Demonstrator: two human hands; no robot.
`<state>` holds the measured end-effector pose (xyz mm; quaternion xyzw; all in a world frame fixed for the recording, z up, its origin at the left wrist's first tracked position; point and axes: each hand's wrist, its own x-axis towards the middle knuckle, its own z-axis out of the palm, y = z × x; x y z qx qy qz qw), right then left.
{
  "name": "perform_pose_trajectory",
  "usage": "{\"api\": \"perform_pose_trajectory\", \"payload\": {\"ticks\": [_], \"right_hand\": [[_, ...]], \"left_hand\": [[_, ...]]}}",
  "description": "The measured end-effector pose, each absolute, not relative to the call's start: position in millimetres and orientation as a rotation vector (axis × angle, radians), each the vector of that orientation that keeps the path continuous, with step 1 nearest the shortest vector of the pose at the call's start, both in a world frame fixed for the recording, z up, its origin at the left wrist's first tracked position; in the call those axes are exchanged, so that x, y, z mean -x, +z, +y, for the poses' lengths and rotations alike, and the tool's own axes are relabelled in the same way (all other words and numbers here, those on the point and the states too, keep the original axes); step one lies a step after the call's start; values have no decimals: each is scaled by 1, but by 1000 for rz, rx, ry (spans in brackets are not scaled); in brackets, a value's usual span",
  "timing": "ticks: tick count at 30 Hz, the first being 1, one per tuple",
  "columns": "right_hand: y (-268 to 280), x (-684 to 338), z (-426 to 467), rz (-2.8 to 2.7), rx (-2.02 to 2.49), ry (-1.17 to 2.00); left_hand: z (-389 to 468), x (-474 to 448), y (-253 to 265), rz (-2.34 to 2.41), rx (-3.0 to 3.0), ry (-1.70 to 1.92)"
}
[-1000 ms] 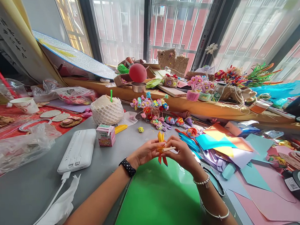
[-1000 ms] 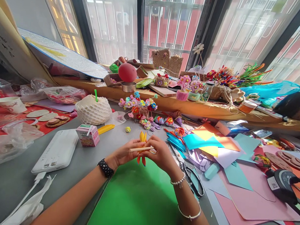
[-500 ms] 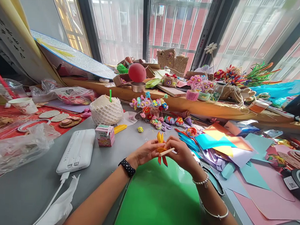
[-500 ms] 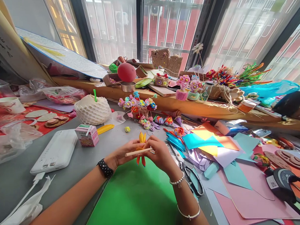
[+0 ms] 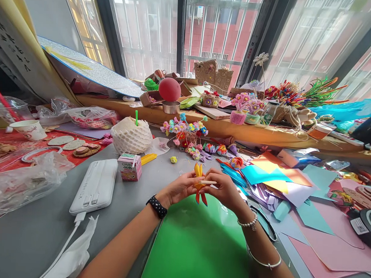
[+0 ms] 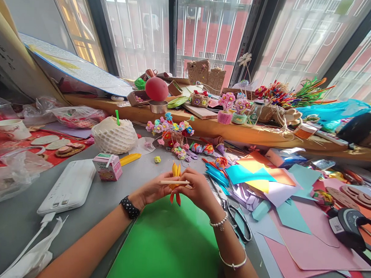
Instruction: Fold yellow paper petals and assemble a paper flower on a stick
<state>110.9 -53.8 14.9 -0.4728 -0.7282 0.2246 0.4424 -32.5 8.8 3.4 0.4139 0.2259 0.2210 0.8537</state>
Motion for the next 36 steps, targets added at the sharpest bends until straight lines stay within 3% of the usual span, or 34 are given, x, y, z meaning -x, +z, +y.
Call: {"api": "perform_pose_trajectory", "payload": {"ticks": [25, 36], "right_hand": [[20, -111, -56, -1848, 1212, 493], [14, -123, -49, -1613, 1487, 256]], "left_hand": [[11, 33, 0, 464, -930, 463], [15, 28, 3, 568, -1019, 987]]}}
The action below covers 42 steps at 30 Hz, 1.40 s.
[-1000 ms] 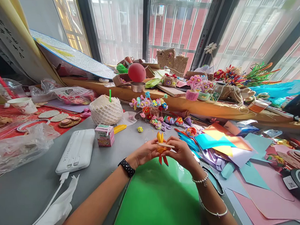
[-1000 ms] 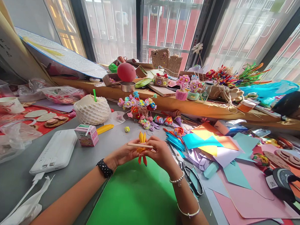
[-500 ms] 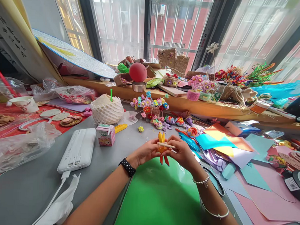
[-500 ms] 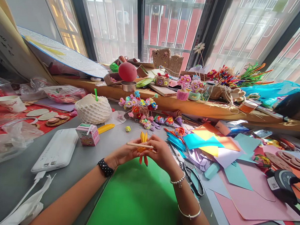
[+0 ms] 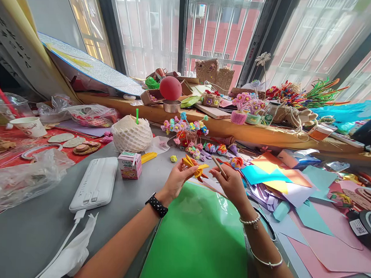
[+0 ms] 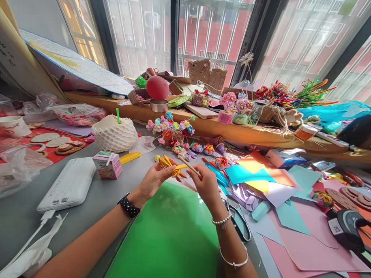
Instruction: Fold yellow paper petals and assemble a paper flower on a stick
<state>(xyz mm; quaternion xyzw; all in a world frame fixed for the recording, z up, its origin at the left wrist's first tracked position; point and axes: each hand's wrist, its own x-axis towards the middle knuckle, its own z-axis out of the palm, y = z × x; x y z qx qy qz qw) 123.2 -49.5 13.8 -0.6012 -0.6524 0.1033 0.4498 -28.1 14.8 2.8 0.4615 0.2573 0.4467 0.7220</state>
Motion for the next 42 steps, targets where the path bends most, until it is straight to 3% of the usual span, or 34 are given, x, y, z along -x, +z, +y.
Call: {"api": "perform_pose_trajectory", "payload": {"ticks": [15, 25, 42], "right_hand": [[15, -110, -50, -1630, 1521, 546], [14, -113, -49, -1498, 1605, 411], [5, -106, -49, -1507, 1558, 260]], "left_hand": [[-2, 23, 8, 606, -1553, 1203], [-2, 26, -2, 464, -2050, 1221], [-4, 28, -1, 511, -2195, 1273]]}}
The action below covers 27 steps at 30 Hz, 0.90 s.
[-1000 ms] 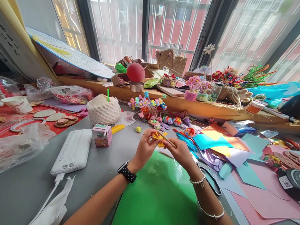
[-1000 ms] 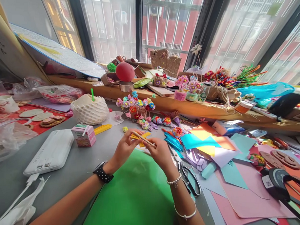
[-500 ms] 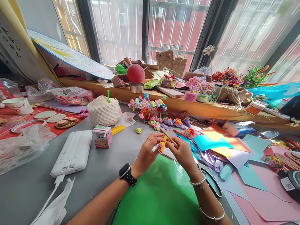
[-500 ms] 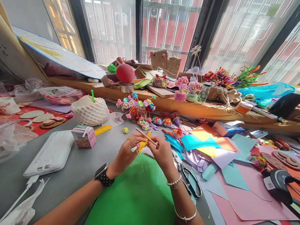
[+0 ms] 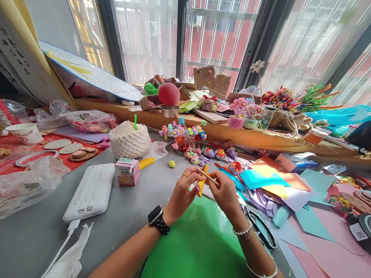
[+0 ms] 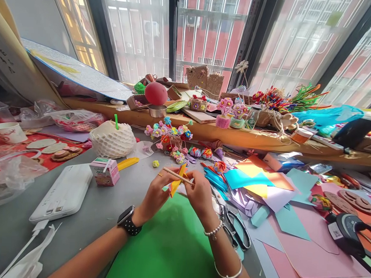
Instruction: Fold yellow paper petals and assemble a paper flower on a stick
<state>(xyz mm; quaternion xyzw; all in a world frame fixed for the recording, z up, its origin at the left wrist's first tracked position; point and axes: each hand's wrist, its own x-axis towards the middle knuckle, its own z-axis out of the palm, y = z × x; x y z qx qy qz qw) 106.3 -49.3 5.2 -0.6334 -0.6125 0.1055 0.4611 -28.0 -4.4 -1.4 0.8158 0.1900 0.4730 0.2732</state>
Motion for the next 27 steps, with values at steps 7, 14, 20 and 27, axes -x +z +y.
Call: {"api": "perform_pose_trajectory", "payload": {"ticks": [7, 14, 20, 27], "right_hand": [[14, -109, -52, -1561, 1525, 280], [31, -129, -59, -1479, 1492, 237], [31, -136, -56, -1555, 1463, 273], [27, -130, -56, -1577, 1467, 184]], "left_hand": [[-1, 28, -1, 484, -2055, 1268], [10, 29, 9, 510, -1582, 1072], [7, 29, 10, 469, -1332, 861], [3, 25, 6, 341, -1074, 763]]}}
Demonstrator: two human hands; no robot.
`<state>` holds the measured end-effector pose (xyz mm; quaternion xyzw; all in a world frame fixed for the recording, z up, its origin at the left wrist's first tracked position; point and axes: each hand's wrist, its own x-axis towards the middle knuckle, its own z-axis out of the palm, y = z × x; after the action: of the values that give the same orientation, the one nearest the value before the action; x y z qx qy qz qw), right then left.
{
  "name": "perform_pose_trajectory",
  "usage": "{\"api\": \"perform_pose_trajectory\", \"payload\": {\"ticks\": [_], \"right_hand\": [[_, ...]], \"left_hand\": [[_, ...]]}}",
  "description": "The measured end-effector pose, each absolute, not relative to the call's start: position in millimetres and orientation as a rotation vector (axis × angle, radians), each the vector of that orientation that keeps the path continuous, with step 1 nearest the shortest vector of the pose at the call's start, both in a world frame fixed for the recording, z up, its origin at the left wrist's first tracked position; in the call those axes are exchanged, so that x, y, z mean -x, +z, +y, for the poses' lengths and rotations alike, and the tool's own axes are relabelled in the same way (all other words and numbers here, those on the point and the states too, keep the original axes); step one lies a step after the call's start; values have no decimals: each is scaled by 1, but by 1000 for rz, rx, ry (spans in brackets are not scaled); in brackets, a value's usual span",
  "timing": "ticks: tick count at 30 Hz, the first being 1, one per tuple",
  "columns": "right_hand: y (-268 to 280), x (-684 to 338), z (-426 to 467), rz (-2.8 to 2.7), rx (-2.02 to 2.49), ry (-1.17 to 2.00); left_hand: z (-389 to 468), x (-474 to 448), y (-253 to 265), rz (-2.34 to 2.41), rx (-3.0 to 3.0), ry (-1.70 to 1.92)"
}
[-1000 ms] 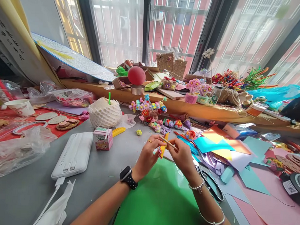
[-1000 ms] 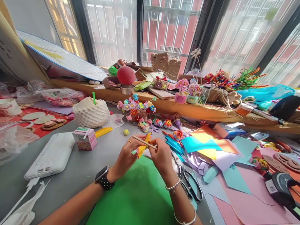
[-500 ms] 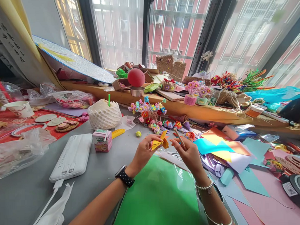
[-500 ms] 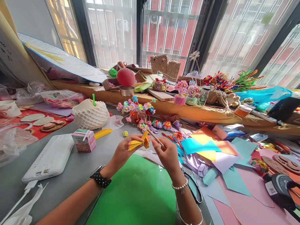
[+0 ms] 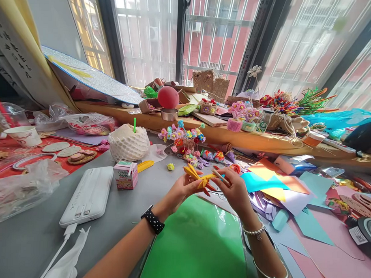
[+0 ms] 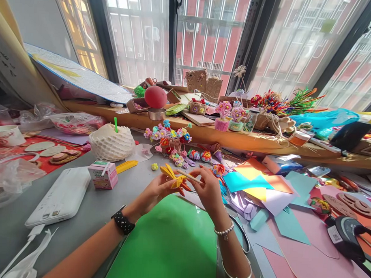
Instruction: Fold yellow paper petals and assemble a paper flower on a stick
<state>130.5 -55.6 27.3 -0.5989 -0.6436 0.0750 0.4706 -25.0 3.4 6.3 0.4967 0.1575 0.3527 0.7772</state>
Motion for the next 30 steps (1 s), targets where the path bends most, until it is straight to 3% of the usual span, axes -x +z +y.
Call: {"api": "perform_pose_trajectory", "payload": {"ticks": [10, 21, 25, 30], "right_hand": [[28, -128, -57, -1727, 1391, 267], [41, -126, -65, -1809, 1309, 602], [38, -125, -63, -1811, 1250, 609], [29, -126, -60, -1681, 1365, 505]], "left_hand": [[8, 32, 11, 347, -1200, 569], [12, 50, 23, 241, -1267, 171], [13, 49, 22, 269, -1186, 164], [15, 43, 18, 509, -948, 402]]}}
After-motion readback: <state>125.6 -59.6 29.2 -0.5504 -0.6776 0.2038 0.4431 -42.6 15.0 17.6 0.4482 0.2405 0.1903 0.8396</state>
